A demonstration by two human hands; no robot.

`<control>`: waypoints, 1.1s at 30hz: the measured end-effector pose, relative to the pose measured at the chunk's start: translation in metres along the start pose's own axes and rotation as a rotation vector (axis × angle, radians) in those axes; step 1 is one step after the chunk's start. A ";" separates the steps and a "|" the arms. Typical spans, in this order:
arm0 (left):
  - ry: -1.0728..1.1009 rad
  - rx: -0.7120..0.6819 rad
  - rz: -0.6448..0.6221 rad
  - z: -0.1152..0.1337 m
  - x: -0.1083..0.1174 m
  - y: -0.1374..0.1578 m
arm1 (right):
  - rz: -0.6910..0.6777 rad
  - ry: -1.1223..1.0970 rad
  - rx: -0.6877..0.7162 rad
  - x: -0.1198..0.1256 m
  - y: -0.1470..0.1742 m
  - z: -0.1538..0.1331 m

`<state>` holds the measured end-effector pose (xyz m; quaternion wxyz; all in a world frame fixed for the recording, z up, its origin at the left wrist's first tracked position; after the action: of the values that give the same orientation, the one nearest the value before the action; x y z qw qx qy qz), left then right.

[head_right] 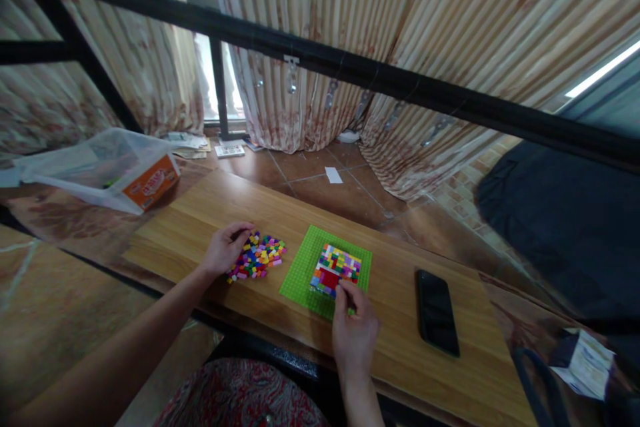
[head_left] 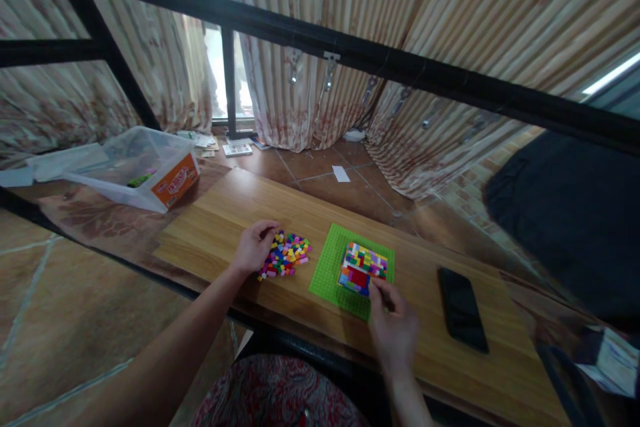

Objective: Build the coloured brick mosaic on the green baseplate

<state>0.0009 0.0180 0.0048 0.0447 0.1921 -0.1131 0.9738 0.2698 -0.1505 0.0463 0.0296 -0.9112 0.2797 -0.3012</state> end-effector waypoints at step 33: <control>-0.004 -0.005 0.022 0.004 0.000 0.001 | -0.546 0.450 0.399 -0.112 -0.007 -0.051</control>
<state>0.0021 0.0166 0.0084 0.0345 0.1929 -0.1178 0.9735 0.1704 -0.0795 0.0300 0.0628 -0.8396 -0.0369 -0.5383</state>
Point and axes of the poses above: each hand's wrist, its own y-axis away from the middle knuckle, its own x-axis out of the back of the hand, z = x × y, the point moved 2 cm from there along -y, towards the middle knuckle, and after that the axes turned 6 degrees about -z, right-handed, at the moved point
